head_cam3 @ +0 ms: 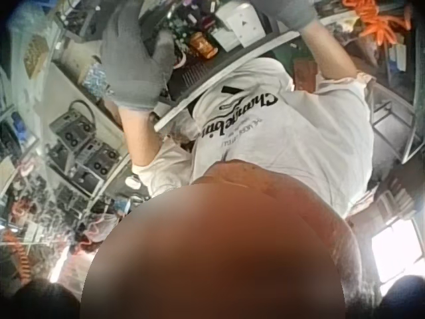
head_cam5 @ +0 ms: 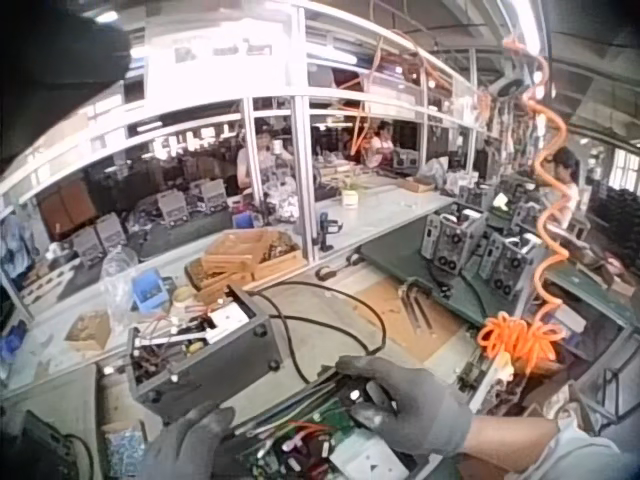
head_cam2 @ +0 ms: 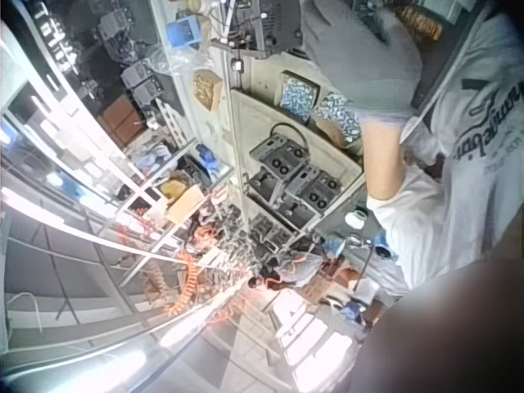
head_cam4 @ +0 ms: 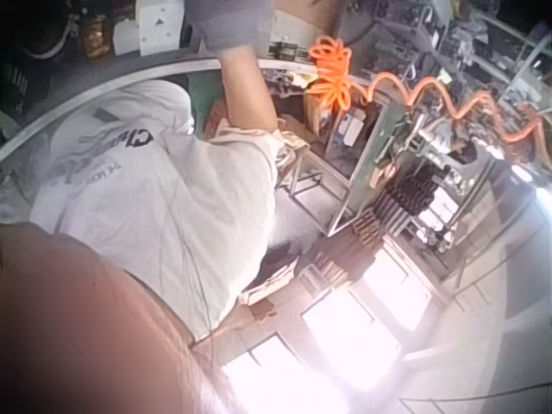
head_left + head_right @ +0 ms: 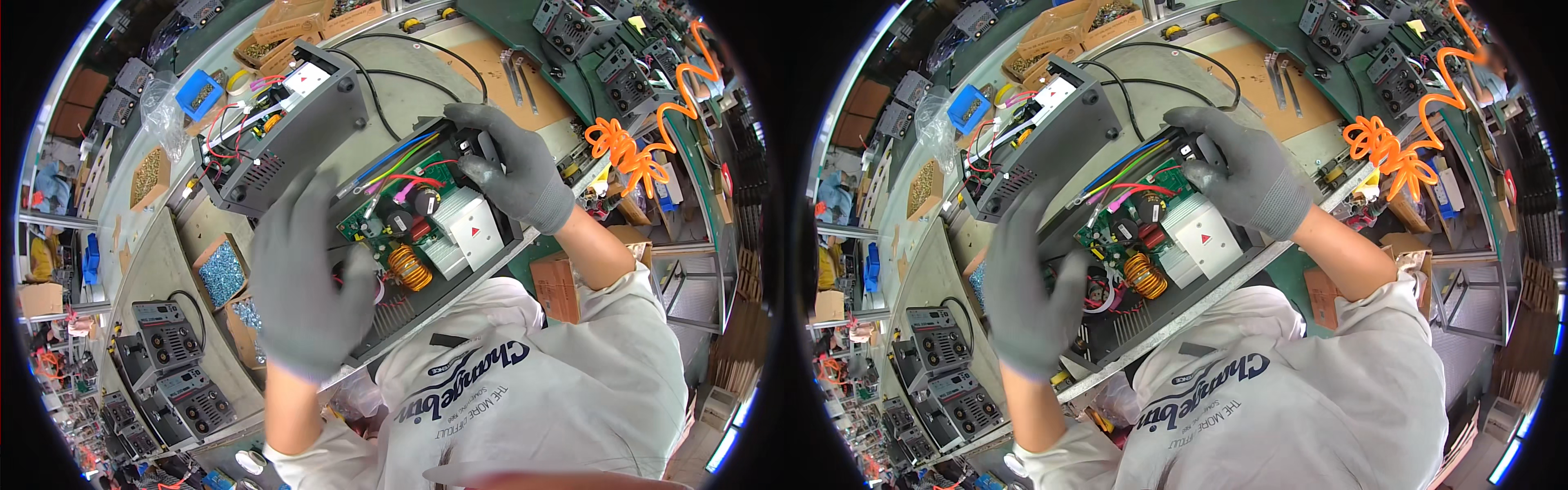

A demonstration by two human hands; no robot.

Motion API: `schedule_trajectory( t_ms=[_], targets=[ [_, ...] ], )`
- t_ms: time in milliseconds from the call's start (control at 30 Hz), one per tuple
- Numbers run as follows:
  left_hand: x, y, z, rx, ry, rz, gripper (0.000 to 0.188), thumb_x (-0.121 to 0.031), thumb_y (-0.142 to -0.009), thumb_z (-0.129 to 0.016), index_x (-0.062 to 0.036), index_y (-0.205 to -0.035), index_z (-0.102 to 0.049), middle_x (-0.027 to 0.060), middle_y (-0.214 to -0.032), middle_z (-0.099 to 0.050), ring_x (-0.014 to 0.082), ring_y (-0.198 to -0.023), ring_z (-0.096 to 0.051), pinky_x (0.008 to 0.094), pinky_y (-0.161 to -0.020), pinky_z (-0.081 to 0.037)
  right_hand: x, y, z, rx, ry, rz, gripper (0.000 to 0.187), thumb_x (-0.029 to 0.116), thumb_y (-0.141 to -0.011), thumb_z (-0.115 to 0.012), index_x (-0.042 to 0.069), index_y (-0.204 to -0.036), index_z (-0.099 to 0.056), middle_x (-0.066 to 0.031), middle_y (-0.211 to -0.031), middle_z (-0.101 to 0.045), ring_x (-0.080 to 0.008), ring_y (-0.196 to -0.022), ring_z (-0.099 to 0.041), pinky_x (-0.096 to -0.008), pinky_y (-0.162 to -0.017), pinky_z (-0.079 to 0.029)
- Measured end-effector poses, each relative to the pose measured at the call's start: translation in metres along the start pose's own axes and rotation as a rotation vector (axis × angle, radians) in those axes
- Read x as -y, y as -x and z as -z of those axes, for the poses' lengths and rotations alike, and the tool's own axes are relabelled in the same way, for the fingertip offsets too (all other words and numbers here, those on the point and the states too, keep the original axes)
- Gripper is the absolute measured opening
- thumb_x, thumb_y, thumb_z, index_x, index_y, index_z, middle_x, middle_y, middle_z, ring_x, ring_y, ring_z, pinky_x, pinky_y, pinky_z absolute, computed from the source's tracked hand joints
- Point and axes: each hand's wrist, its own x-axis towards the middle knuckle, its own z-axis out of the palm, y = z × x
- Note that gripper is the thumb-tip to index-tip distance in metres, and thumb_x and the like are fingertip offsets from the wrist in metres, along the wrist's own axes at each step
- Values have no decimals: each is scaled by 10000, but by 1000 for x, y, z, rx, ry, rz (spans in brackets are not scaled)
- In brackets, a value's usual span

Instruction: The recorder is assembling an industrial inverter by wiring components and securing internal parts with a pneumatic screwdriver.

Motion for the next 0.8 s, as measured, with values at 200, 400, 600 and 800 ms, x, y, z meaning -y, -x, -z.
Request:
schedule_trajectory(
  t_ms=[200,400,600,800],
  targets=[
    [21,-50,-25,445,324,197,475,-184,-835,-661,-18,-1276,-599,218,-1113,-672,352,-1060,-645,420,-926,-494,13,-1,-4,-88,134,-35,516,113,-814,-735,110,-1307,-584,-123,-1226,-658,-327,-1115,-639,-423,-950,-513],
    [15,-46,-33,568,771,590,333,-108,-939,-592,0,-1253,-609,64,-803,-649,132,-671,-618,276,-631,-521,17,-22,-14,-52,605,355,413,167,-771,-741,163,-1176,-659,-55,-1260,-622,-298,-1228,-538,-459,-982,-468],
    [13,-40,-32,593,770,577,307,-101,-966,-571,-4,-1254,-614,27,-764,-621,74,-635,-572,236,-569,-497,15,-46,-28,121,742,223,253,230,-749,-746,160,-980,-669,-5,-958,-653,-229,-972,-607,-414,-837,-495],
    [23,-76,-21,263,362,120,178,-85,-951,-601,-16,-1096,-678,40,-840,-670,109,-763,-607,276,-730,-488,7,-45,-27,36,729,287,207,188,-744,-716,146,-946,-699,-25,-835,-674,-237,-876,-634,-413,-828,-484]
  ],
)
